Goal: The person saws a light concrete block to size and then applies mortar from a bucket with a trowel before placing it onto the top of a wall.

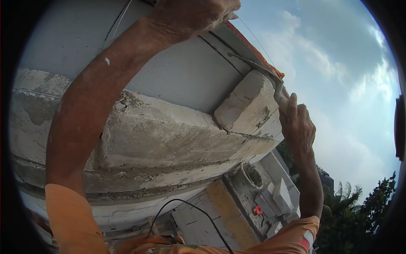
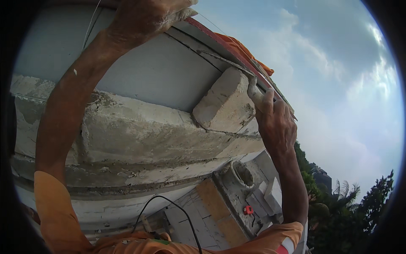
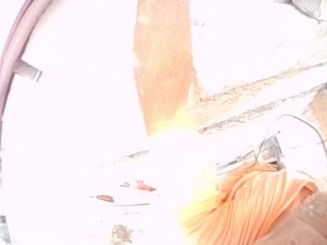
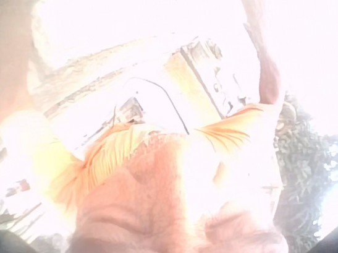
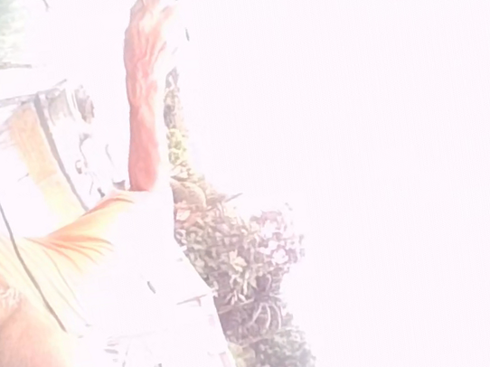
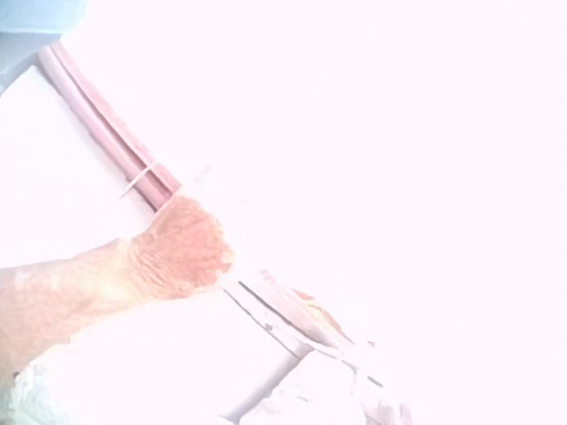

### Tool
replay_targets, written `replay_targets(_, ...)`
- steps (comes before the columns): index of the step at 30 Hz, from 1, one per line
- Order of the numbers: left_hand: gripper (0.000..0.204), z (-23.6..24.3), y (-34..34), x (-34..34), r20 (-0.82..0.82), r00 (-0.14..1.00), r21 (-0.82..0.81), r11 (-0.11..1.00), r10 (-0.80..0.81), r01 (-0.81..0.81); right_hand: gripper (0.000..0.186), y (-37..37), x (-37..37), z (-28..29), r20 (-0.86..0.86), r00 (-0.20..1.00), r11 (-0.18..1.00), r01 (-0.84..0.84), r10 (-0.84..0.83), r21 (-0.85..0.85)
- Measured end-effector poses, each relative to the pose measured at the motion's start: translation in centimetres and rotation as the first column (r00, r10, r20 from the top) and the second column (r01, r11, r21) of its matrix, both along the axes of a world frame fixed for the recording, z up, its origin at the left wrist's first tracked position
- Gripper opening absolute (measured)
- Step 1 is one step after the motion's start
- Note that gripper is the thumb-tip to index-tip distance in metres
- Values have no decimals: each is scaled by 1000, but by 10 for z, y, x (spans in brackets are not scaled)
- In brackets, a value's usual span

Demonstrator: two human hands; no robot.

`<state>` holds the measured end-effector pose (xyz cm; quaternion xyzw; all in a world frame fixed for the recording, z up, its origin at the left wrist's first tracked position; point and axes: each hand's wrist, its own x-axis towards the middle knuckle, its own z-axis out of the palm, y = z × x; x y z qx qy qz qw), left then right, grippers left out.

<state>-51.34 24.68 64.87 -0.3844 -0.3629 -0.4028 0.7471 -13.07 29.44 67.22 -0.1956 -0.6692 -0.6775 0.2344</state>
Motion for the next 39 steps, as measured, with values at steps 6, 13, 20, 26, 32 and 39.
replay_targets(6, 16, -13, -4, 18, -178, 971, -59, 987, -157, 149, 52, 0, 23, -5, -7, 1000, 1000, 25, -25, -1)
replay_targets(13, 36, -47, -19, 75, 40, 887, -684, 635, -460, 360, 54, -4, 56, -14, -21, 999, 999, -42, 41, -28)
replay_targets(20, 97, -119, 94, 198, 716, 440, -349, 268, -541, 898, 55, 5, 35, -10, 4, 998, 998, -56, 56, -21)
replay_targets(26, 112, -108, 138, 223, 818, 157, -22, 243, -553, 970, 51, 17, 17, -3, 29, 999, 999, 46, -46, 18)
replay_targets(32, 107, -101, 147, 229, 873, 16, 86, 187, -488, 979, 44, 19, 16, -3, 65, 983, 984, 169, -173, 63)
replay_targets(39, 96, -105, 154, 227, 869, -6, 89, 143, -495, 986, 48, 9, 3, -4, 29, 989, 990, 142, -142, 14)
